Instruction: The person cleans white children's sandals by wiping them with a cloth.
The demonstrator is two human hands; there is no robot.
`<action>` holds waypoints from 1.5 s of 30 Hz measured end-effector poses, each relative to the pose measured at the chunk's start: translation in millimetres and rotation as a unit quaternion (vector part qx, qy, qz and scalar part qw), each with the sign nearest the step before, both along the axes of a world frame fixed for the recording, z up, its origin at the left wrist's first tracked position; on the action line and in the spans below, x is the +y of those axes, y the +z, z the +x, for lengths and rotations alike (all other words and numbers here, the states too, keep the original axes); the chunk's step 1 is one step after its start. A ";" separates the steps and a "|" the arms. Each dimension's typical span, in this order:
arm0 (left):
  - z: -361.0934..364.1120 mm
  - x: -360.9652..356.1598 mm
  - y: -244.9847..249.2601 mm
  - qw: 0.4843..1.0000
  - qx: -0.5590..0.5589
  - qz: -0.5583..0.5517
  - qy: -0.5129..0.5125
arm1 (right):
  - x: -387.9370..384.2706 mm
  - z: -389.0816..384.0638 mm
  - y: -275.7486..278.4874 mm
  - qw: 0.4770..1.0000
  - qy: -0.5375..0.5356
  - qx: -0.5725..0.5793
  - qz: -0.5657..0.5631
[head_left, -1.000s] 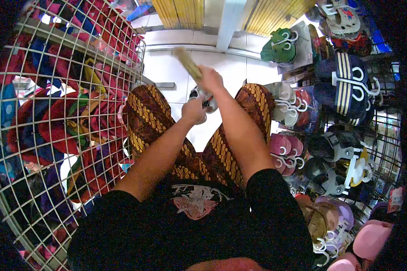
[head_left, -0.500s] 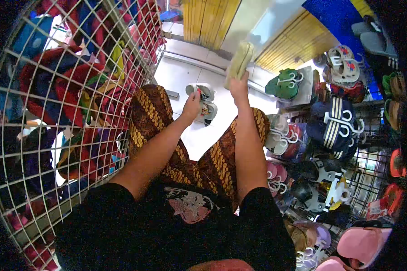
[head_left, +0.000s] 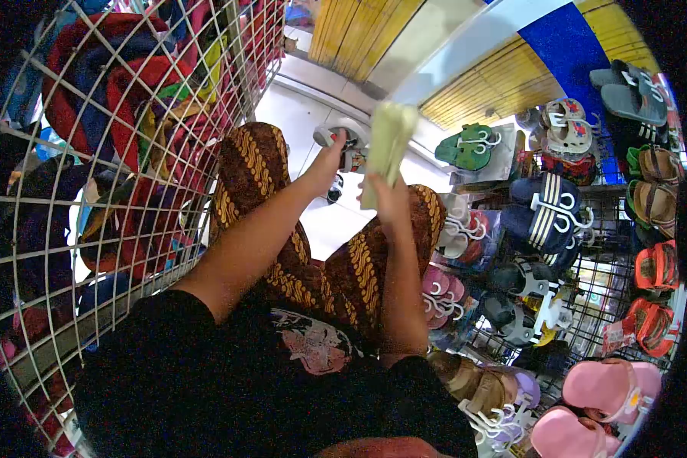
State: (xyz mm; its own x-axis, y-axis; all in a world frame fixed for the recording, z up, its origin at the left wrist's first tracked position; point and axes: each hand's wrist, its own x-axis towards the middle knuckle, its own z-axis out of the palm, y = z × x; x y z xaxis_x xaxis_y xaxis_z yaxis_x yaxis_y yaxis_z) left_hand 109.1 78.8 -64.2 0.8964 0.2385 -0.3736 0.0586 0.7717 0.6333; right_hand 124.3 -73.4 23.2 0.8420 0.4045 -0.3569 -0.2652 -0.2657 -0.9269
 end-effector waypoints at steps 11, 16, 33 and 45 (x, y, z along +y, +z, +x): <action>2.6 3.7 -30.2 0.932 0.091 0.346 -0.056 | -13.9 -22.6 30.9 0.841 0.080 -0.304 -0.440; -9.7 14.4 -32.3 0.630 0.016 0.766 -0.125 | -16.2 -19.0 20.5 0.827 0.081 -0.347 -0.434; -2.5 45.0 -0.9 0.991 0.007 -0.070 0.111 | -16.5 10.7 0.2 0.994 -0.062 -0.090 -0.014; -7.1 35.5 26.4 0.977 -0.084 -0.181 0.079 | 9.9 -2.6 -12.3 0.914 0.000 -0.223 -0.339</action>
State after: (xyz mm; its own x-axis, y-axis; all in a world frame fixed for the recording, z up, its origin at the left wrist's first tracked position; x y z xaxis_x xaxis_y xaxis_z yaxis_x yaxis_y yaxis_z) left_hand 102.0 114.3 -37.8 0.9150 0.2582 -0.3099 -0.1601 0.9377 0.3085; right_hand 121.7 -63.6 10.9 0.9648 0.2178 -0.1474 0.0983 -0.8185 -0.5661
